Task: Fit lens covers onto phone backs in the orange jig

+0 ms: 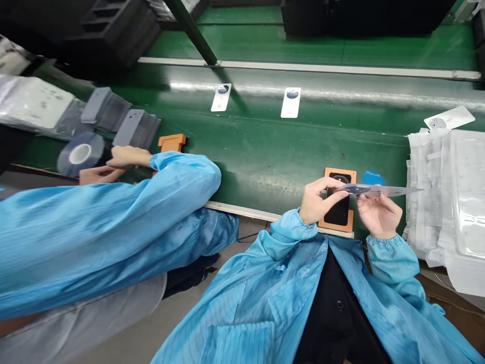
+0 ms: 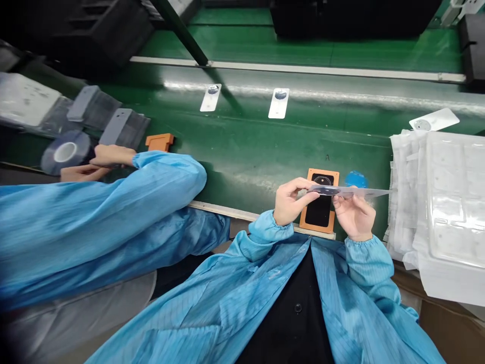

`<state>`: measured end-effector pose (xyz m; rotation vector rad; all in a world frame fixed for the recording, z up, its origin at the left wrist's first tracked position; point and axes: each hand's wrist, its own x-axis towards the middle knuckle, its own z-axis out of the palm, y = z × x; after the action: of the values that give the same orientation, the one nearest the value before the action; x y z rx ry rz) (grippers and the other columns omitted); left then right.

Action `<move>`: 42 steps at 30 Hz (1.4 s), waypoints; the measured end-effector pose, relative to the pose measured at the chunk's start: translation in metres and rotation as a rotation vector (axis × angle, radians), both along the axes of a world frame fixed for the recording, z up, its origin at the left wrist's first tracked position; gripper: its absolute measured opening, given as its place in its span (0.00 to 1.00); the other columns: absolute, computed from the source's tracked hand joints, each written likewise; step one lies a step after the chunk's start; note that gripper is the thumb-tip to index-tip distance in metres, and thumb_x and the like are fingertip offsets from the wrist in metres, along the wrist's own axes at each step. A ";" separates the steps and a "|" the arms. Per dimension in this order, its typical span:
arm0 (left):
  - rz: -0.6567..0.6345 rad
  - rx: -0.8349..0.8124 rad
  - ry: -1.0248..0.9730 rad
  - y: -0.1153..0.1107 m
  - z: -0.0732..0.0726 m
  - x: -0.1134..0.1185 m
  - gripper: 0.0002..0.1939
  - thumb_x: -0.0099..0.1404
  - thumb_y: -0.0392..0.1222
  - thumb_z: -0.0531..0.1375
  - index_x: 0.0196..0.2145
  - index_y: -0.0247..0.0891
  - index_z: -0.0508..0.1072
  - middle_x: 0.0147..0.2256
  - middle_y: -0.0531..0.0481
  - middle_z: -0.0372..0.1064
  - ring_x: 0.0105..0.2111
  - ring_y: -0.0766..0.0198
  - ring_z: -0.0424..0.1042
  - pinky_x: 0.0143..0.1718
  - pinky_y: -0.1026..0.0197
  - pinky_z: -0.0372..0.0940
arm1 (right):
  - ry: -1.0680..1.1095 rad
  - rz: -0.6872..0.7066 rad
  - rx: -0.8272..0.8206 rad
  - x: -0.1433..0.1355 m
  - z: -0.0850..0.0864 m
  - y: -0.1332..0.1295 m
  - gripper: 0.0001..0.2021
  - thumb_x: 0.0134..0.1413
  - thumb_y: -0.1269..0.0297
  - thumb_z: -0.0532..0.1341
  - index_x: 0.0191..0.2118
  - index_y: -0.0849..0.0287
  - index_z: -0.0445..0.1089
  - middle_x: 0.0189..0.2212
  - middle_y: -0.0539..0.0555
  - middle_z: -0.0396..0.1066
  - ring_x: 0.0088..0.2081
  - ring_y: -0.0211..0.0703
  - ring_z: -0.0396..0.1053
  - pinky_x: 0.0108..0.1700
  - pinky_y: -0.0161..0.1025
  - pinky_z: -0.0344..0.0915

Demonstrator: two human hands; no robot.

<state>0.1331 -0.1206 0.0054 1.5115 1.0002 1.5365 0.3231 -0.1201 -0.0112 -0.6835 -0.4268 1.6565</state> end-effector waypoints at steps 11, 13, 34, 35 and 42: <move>0.059 0.227 0.367 0.001 0.003 0.014 0.07 0.71 0.43 0.62 0.37 0.38 0.76 0.37 0.45 0.78 0.40 0.60 0.78 0.47 0.57 0.73 | -0.244 0.174 0.128 -0.002 -0.016 0.011 0.05 0.56 0.57 0.61 0.36 0.51 0.70 0.37 0.53 0.74 0.45 0.48 0.74 0.52 0.51 0.75; 0.027 0.059 0.344 0.004 -0.007 0.014 0.11 0.72 0.47 0.60 0.34 0.38 0.74 0.35 0.45 0.76 0.37 0.60 0.76 0.44 0.57 0.71 | -0.426 0.143 0.194 -0.008 -0.025 0.012 0.08 0.59 0.57 0.60 0.42 0.51 0.71 0.42 0.54 0.76 0.48 0.49 0.74 0.54 0.55 0.73; 0.118 -0.419 -0.141 -0.004 -0.034 -0.080 0.17 0.69 0.53 0.61 0.40 0.35 0.76 0.22 0.52 0.73 0.28 0.62 0.75 0.39 0.59 0.70 | -0.877 0.131 0.382 -0.069 0.008 0.117 0.24 0.53 0.39 0.68 0.33 0.60 0.72 0.25 0.54 0.76 0.29 0.42 0.75 0.33 0.41 0.74; 0.139 -0.398 -0.118 -0.010 -0.024 -0.088 0.17 0.70 0.53 0.60 0.35 0.35 0.77 0.21 0.52 0.72 0.25 0.63 0.74 0.35 0.60 0.70 | -0.899 0.127 0.379 -0.070 0.001 0.091 0.24 0.53 0.40 0.68 0.32 0.60 0.72 0.24 0.53 0.75 0.27 0.42 0.74 0.31 0.40 0.73; -0.054 0.410 -0.021 -0.027 0.095 -0.134 0.11 0.72 0.46 0.58 0.38 0.49 0.81 0.27 0.50 0.77 0.32 0.54 0.78 0.35 0.49 0.73 | -1.195 -0.292 0.373 0.003 0.075 -0.024 0.21 0.57 0.47 0.69 0.23 0.58 0.73 0.22 0.52 0.74 0.27 0.42 0.72 0.34 0.39 0.71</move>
<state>-0.0008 -0.1478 0.1003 1.7759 0.6494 1.7902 0.3261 -0.1441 0.0638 -1.3256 -1.3580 0.7022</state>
